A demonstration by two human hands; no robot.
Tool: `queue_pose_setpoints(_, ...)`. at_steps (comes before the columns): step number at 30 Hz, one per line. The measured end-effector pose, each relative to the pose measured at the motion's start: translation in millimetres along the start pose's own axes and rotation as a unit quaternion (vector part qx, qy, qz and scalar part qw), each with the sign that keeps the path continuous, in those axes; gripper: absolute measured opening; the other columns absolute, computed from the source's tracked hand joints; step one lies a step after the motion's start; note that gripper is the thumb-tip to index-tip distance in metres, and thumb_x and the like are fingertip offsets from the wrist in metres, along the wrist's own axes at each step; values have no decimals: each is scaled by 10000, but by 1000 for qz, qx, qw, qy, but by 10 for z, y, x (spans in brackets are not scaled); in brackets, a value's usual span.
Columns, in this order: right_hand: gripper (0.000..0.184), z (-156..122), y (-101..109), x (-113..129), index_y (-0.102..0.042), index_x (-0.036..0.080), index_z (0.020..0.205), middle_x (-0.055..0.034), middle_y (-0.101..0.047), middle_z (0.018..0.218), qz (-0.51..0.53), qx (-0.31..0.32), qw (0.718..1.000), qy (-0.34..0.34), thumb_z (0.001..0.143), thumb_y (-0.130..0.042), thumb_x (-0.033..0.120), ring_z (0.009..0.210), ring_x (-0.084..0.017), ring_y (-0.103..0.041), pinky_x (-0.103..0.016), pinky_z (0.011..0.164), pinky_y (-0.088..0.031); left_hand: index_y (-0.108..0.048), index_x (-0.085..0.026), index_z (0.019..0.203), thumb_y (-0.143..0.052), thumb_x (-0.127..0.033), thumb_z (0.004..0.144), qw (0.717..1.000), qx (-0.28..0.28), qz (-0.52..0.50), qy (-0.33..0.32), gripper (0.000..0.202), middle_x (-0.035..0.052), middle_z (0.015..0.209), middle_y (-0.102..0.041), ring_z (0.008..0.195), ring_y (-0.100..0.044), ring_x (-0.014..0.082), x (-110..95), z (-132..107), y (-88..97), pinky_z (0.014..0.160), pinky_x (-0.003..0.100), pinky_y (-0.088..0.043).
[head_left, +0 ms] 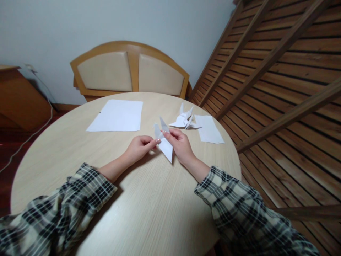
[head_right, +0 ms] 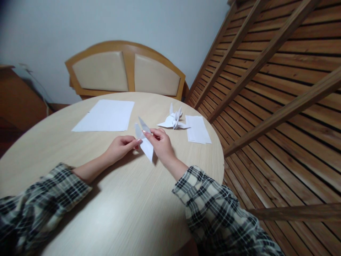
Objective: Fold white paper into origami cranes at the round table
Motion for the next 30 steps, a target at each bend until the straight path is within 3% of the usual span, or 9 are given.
queue_pose_setpoints(6,163,-20,1,71,-709,254,879,-19,-525,833,-56,-34,996,60,823,-667,400,778,-172,-492,-333,754,-415,-679,-162,657,-599,-476,827,996,77,-46,-21,365,24,632,-647,590,-527,136,-83,-27,-78,591,260,-425)
queue_pose_setpoints(11,224,-36,13,40,-675,258,945,-23,-550,881,-60,-19,994,85,831,-662,451,801,-173,-506,-332,777,-425,-647,-167,713,-673,-430,772,987,15,-157,36,271,-13,618,-578,580,-495,120,-38,-16,-80,580,248,-406)
queue_pose_setpoints(15,384,-87,47,30,-663,286,1055,-47,-592,1032,-42,63,993,87,885,-528,602,914,-194,-536,-358,857,-437,-600,-183,789,-652,-404,782,970,-30,-231,71,227,-24,654,-546,561,-474,116,9,2,-38,527,237,-380)
queue_pose_setpoints(18,487,-97,82,6,-651,298,1120,-58,-596,1045,-28,99,992,80,948,-344,635,936,-200,-545,-374,874,-444,-555,-194,799,-623,-385,795,960,-25,-265,88,202,-11,692,-565,601,-520,133,17,5,-14,570,253,-421)
queue_pose_setpoints(21,461,-41,124,-69,-622,300,1166,-69,-577,1103,-60,70,993,75,943,-382,624,978,-208,-541,-378,867,-452,-552,-193,785,-624,-371,783,959,2,-268,88,192,-2,708,-582,644,-538,144,15,3,-2,619,263,-428)
queue_pose_setpoints(25,424,68,155,-178,-641,278,1088,-72,-572,1137,-100,93,986,92,948,-403,599,1070,-218,-515,-391,916,-428,-552,-195,762,-615,-370,785,967,34,-248,56,188,-9,681,-552,620,-485,139,9,6,21,596,258,-386)
queue_pose_setpoints(28,427,106,140,-198,-635,252,948,-57,-592,993,-113,138,979,99,960,-373,590,1018,-210,-518,-390,934,-398,-551,-199,752,-592,-364,809,975,41,-215,32,179,-22,649,-496,599,-438,139,9,18,46,583,261,-359)
queue_pose_setpoints(30,432,107,122,-184,-596,240,862,-37,-571,886,-105,160,978,79,934,-404,621,912,-198,-519,-365,861,-410,-552,-201,749,-583,-363,811,979,41,-200,23,177,-20,657,-490,605,-437,143,15,29,54,590,267,-361)
Point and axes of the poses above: each hand's wrist, its own z-axis towards the middle knuckle, its own y-axis out of the back of the hand, x = y × z, the point moved 1 cm from there along z, towards the middle knuckle
